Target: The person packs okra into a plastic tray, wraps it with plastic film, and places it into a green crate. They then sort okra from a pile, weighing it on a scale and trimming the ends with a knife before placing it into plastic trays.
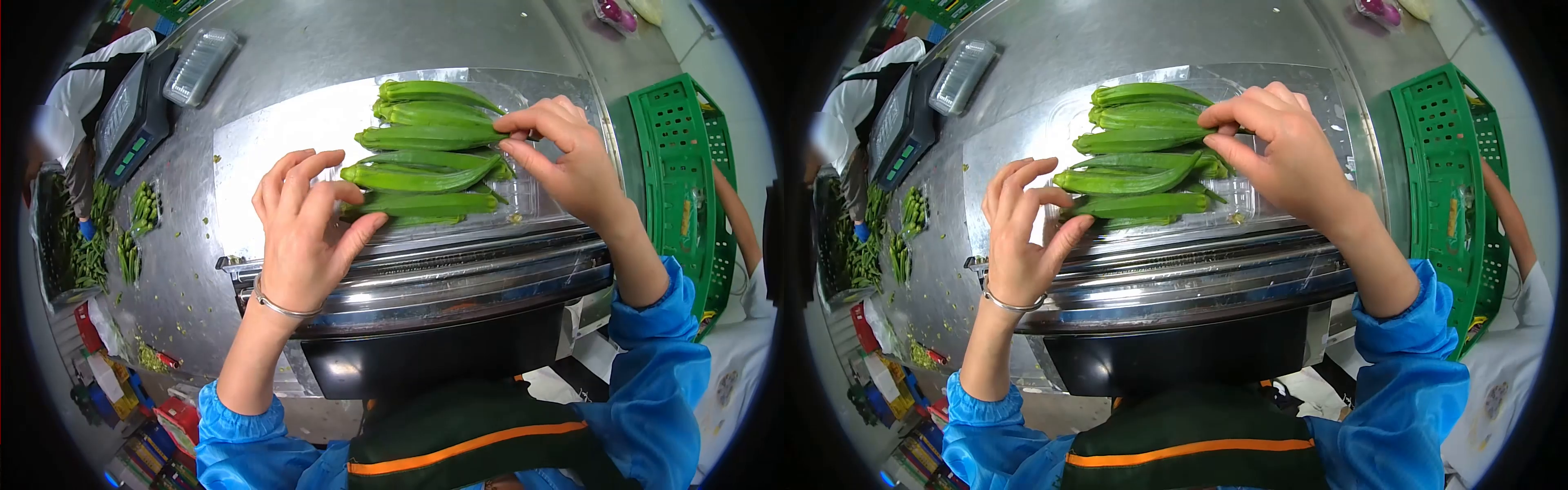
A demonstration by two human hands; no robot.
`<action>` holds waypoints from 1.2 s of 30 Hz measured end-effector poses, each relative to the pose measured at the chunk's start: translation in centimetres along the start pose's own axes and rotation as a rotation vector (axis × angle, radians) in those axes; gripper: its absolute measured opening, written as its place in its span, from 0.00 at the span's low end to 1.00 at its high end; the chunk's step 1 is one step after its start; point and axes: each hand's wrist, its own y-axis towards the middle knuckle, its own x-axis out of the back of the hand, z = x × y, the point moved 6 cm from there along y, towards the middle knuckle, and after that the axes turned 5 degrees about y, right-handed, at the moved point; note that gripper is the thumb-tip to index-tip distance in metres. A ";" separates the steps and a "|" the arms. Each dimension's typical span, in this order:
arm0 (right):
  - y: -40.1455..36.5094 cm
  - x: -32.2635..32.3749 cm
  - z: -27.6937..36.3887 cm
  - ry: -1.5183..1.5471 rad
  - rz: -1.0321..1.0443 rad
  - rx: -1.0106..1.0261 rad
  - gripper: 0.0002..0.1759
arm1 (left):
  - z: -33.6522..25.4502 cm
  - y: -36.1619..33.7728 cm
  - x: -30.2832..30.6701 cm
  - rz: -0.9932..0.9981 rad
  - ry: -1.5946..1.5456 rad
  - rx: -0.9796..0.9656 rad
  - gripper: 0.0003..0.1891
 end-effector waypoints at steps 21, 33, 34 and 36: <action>0.5 -0.5 1.7 -0.179 0.034 0.157 0.06 | 0.8 -1.0 -0.5 0.045 -0.450 0.256 0.26; 1.4 -0.5 1.7 -0.191 0.159 0.185 0.05 | 1.0 -0.8 -0.2 0.000 -0.308 0.154 0.22; 1.5 -0.5 1.6 -0.192 0.179 0.162 0.06 | 1.0 -0.8 -0.2 0.001 -0.308 0.155 0.22; 1.5 -0.5 1.2 -0.196 0.196 0.138 0.07 | 0.9 -0.7 -0.3 0.001 -0.329 0.172 0.22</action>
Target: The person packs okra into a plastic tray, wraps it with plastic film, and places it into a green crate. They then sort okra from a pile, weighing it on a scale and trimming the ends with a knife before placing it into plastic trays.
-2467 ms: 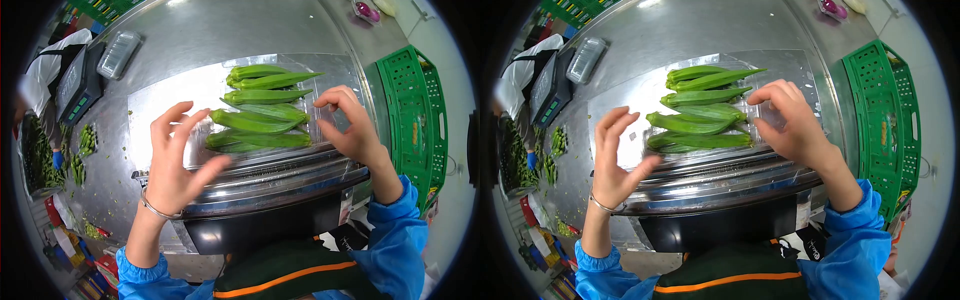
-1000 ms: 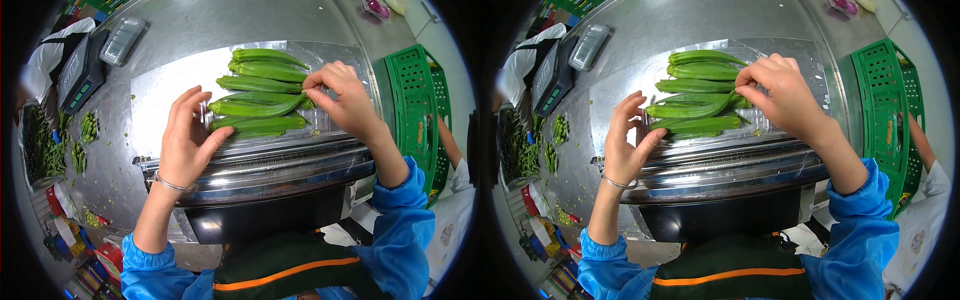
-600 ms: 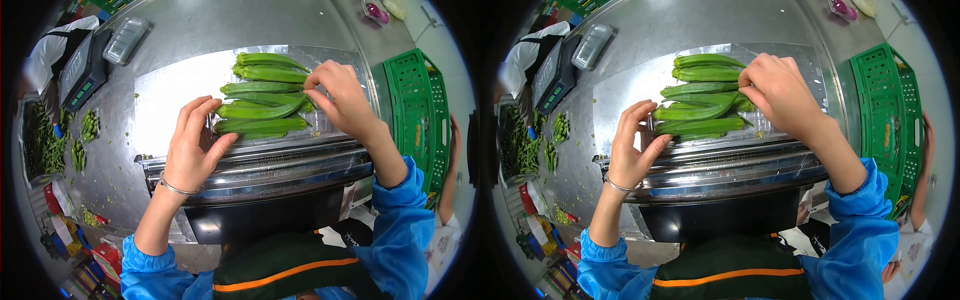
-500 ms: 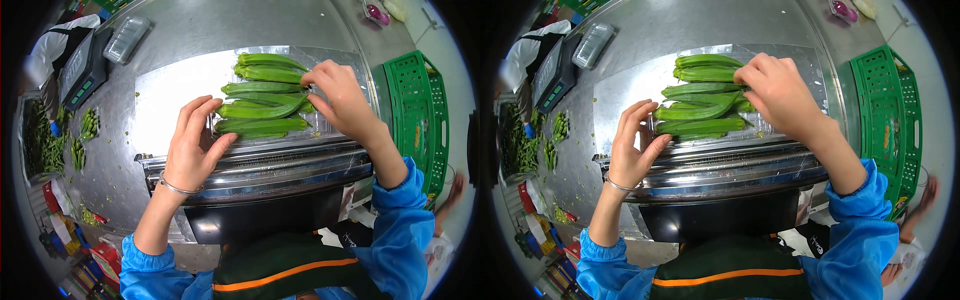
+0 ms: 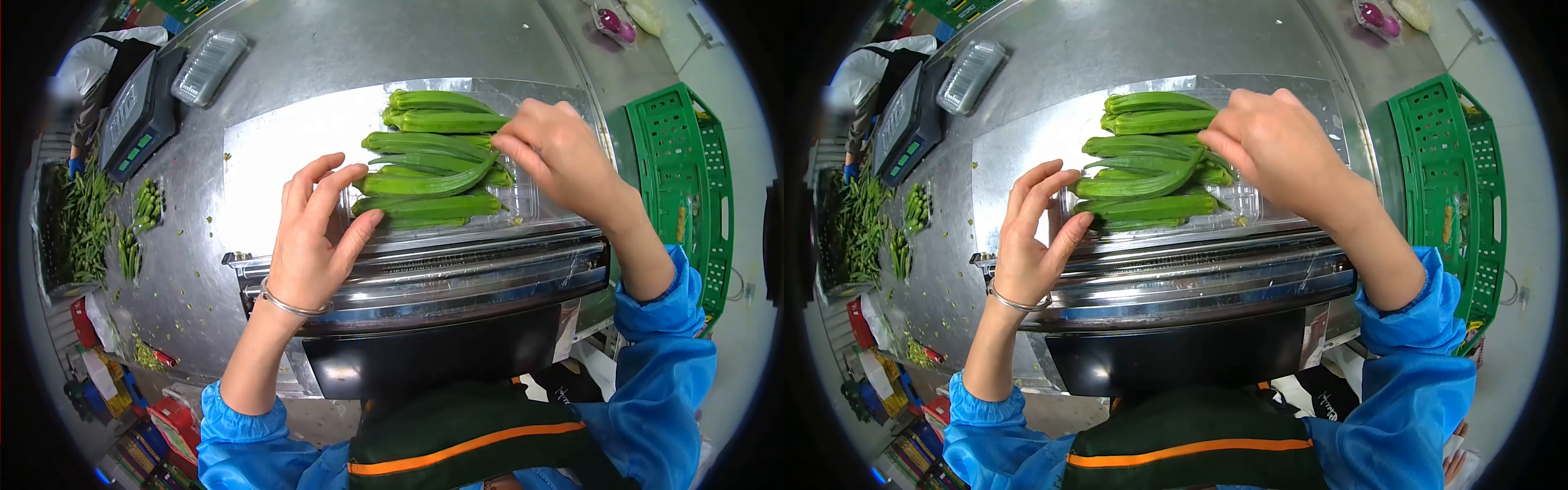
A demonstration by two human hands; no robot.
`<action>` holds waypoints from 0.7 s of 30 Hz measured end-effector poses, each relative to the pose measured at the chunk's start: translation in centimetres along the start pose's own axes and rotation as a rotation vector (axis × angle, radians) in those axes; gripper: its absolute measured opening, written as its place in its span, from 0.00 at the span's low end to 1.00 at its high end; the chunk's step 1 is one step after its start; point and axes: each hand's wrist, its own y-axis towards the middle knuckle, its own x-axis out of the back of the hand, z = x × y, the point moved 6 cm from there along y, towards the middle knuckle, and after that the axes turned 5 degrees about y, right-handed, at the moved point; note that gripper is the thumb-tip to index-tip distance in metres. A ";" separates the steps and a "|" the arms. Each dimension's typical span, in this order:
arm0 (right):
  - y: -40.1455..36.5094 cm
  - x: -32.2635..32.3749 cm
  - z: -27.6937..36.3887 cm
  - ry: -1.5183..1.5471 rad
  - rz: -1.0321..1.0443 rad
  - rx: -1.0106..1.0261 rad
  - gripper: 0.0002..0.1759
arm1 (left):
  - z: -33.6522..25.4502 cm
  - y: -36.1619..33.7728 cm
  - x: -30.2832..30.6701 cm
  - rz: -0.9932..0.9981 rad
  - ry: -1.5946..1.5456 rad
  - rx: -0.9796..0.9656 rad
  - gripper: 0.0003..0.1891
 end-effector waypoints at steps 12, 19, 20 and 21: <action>-14.0 0.8 0.3 -0.053 -0.071 -0.713 0.15 | 0.2 -9.8 4.5 0.016 0.756 0.208 0.11; -16.7 0.2 1.9 -0.060 -0.253 -0.666 0.17 | -0.5 -11.4 4.6 -0.059 0.794 0.232 0.12; -16.6 -0.3 2.0 0.013 -0.245 -0.712 0.17 | -0.3 -11.2 3.7 -0.027 0.736 0.209 0.13; -16.4 0.3 2.0 0.034 -0.272 -0.723 0.15 | -0.1 -11.3 3.3 -0.028 0.729 0.223 0.14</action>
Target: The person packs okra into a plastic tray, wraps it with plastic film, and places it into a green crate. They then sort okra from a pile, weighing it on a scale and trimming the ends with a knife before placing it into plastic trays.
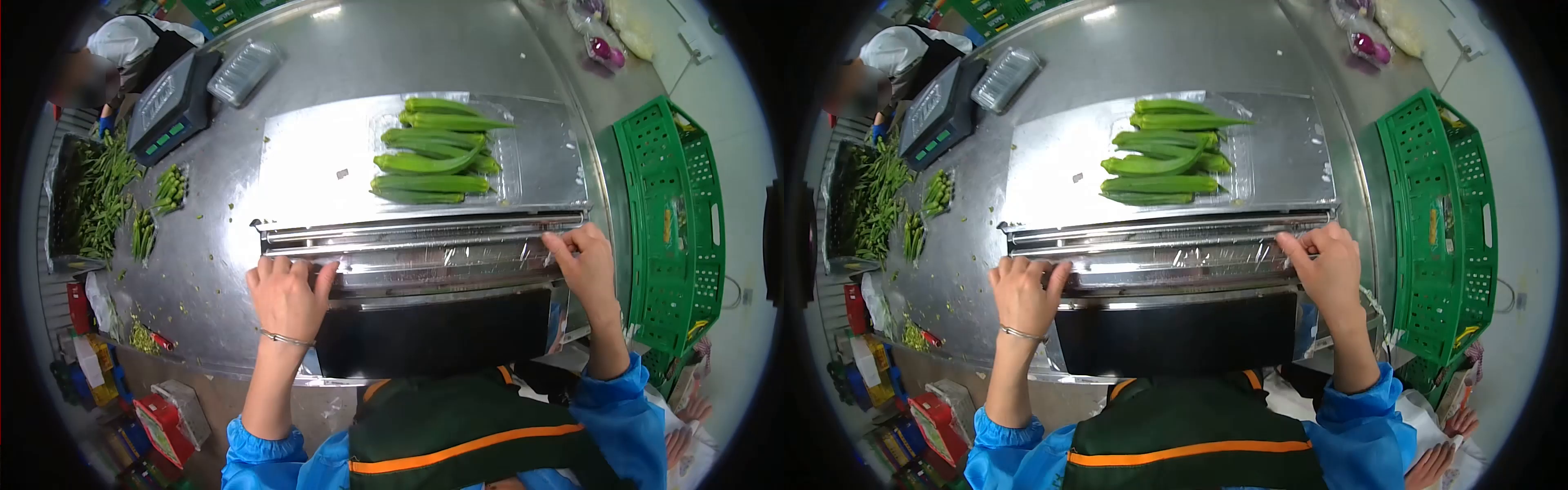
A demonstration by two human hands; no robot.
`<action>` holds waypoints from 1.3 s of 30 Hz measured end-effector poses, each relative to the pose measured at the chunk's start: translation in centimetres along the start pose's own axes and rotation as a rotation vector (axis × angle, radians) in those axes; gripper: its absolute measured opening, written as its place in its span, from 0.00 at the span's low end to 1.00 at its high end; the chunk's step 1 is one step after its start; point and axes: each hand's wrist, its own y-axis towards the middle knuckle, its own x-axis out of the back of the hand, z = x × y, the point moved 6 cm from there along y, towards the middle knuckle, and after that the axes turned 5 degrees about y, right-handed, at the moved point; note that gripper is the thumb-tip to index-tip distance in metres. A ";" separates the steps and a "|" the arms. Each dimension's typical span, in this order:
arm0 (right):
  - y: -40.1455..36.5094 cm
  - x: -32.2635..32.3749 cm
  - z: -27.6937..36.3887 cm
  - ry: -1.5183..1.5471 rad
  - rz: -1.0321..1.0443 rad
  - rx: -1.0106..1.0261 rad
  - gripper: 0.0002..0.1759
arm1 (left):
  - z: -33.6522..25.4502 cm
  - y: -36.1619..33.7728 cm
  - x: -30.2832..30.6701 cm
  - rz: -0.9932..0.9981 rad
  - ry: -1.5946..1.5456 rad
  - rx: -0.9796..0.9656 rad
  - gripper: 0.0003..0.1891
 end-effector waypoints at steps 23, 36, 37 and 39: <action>13.9 -4.3 5.5 -0.028 0.107 0.542 0.11 | 0.4 -0.9 -0.8 -0.058 -0.218 0.032 0.08; -0.4 -1.3 0.4 -0.341 0.107 0.103 0.24 | -0.4 -0.3 -1.3 -0.060 -0.238 0.049 0.11; -1.0 -1.7 1.6 -0.360 0.053 0.114 0.21 | -0.5 0.2 -1.5 -0.065 -0.236 0.042 0.11; -0.8 -2.6 1.8 -0.129 -0.024 0.177 0.19 | -1.1 1.0 -2.2 0.014 -0.294 -0.002 0.12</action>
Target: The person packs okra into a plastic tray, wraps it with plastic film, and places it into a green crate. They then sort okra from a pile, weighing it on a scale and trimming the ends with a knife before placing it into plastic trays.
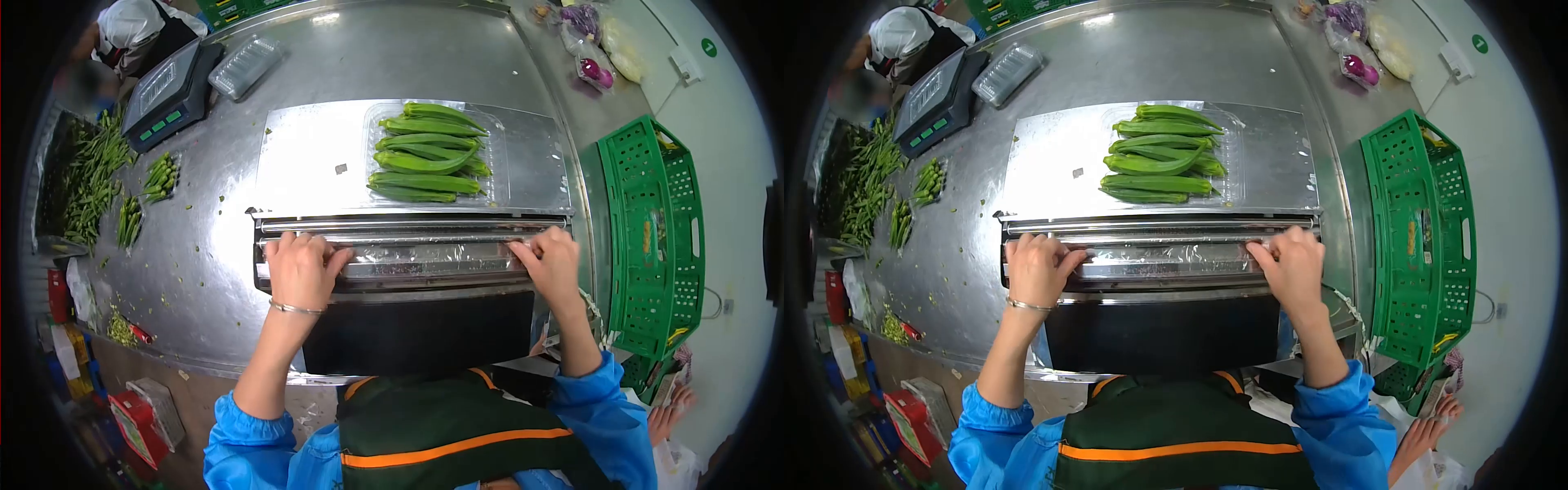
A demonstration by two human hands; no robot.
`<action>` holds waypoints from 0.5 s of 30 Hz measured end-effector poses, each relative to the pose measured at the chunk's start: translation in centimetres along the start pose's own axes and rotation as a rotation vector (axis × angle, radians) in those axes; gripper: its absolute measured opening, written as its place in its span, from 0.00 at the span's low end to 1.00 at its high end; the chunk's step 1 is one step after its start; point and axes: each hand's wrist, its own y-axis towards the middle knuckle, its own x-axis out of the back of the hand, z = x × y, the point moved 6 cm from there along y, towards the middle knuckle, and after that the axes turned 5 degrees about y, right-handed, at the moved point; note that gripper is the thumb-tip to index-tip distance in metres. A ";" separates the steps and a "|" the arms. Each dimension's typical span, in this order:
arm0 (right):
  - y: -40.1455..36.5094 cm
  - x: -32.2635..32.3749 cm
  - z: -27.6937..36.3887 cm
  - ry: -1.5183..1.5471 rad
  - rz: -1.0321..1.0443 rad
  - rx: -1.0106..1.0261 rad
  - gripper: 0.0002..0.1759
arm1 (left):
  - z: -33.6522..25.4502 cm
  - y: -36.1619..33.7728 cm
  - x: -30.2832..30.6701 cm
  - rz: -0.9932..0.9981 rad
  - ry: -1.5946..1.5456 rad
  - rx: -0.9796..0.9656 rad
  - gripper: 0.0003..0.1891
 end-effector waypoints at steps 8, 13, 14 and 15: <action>-7.8 3.2 -1.0 1.860 0.432 -1.048 0.13 | 3.7 -9.4 1.2 0.523 -1.861 0.828 0.14; 2.5 9.1 -0.5 2.714 0.597 -0.241 0.04 | -1.2 0.7 9.8 0.163 -2.392 0.079 0.15; 7.1 10.7 -0.9 2.611 0.497 -0.042 0.10 | -0.3 5.1 10.4 0.057 -2.434 0.157 0.20; 11.8 10.5 2.6 2.351 0.188 0.016 0.11 | 0.0 10.3 10.4 -0.016 -2.185 0.002 0.19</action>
